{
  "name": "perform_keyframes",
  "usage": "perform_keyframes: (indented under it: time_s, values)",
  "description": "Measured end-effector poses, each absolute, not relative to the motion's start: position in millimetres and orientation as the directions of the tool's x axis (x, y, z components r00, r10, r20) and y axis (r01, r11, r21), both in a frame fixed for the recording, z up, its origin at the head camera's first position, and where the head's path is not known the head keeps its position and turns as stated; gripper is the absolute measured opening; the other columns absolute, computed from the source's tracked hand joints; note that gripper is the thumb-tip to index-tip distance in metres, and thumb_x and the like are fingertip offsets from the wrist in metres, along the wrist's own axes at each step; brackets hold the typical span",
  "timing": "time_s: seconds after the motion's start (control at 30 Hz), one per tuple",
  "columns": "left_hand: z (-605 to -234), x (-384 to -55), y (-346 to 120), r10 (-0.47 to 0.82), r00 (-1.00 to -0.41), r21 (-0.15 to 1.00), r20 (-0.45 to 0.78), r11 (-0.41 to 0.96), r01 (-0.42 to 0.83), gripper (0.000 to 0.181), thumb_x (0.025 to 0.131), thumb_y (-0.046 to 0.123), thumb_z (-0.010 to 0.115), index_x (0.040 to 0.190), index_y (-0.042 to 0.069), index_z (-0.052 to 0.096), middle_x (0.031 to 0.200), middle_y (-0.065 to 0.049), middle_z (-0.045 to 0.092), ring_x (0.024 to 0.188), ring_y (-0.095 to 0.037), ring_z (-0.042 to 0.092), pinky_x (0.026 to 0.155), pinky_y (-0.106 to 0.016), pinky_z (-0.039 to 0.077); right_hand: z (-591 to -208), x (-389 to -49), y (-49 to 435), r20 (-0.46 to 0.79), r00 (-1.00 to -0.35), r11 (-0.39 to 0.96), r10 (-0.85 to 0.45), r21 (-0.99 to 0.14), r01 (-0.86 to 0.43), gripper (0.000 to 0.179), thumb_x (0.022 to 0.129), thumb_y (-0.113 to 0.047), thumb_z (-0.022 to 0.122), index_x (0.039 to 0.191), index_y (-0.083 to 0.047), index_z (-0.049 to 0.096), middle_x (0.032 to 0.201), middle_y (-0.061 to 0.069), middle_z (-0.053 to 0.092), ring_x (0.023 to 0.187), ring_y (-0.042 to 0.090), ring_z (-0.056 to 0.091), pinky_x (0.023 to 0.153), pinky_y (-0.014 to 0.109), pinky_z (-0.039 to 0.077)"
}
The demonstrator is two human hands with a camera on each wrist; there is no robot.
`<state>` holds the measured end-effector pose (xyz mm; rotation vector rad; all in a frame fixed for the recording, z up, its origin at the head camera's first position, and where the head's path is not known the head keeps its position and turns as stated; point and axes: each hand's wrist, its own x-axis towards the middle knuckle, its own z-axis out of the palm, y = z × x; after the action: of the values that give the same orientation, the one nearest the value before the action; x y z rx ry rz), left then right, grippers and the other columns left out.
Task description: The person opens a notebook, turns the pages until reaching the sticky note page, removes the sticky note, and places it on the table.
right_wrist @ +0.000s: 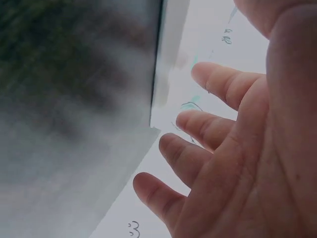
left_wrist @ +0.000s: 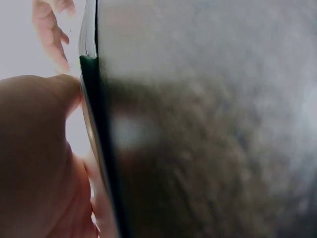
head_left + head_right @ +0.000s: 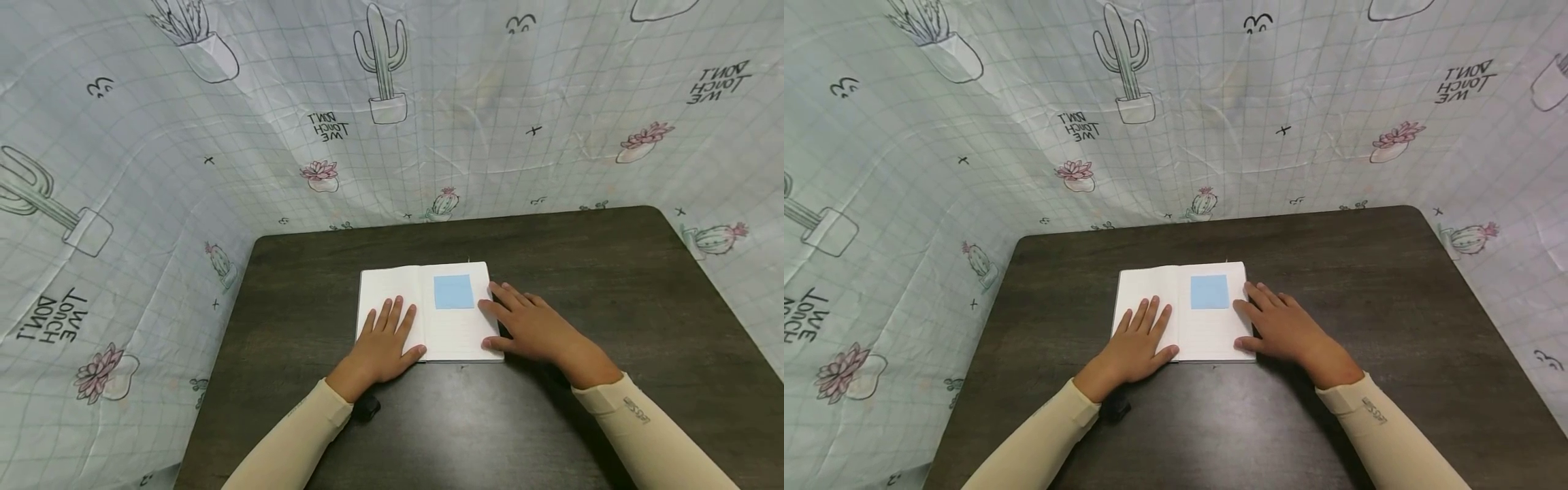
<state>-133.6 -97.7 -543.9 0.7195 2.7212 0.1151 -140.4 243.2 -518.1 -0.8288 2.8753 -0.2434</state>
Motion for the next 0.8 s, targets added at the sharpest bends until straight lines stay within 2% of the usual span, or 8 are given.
perform_keyframes:
  time_s: [0.5, 0.8]
  values:
    - [-549, -135, -101, 0.495, -0.796, 0.203, -0.347, 0.869, 0.452, 0.088, 0.110, 0.073, 0.023, 0.175, 0.022, -0.005, 0.181, -0.009, -0.016, 0.167, -0.031, -0.015, 0.133, -0.060, -0.002, -507, -155, 226, -0.112, -0.828, 0.833, -0.549, -0.161, -0.530, 0.084, 0.098, -0.062, 0.073, 0.163, -0.013, 0.049, 0.174, 0.022, 0.033, 0.159, 0.046, 0.033, 0.118, 0.069, 0.037]
    - [-544, -131, -105, 0.502, -0.797, 0.192, -0.337, 0.865, 0.463, 0.086, 0.111, 0.071, 0.024, 0.176, 0.021, -0.002, 0.182, -0.011, -0.012, 0.168, -0.033, -0.010, 0.133, -0.060, 0.002, -501, -163, 213, -0.097, -0.818, 0.823, -0.566, -0.123, -0.555, 0.083, 0.098, -0.060, 0.074, 0.161, -0.013, 0.049, 0.173, 0.023, 0.034, 0.158, 0.046, 0.035, 0.117, 0.070, 0.039]
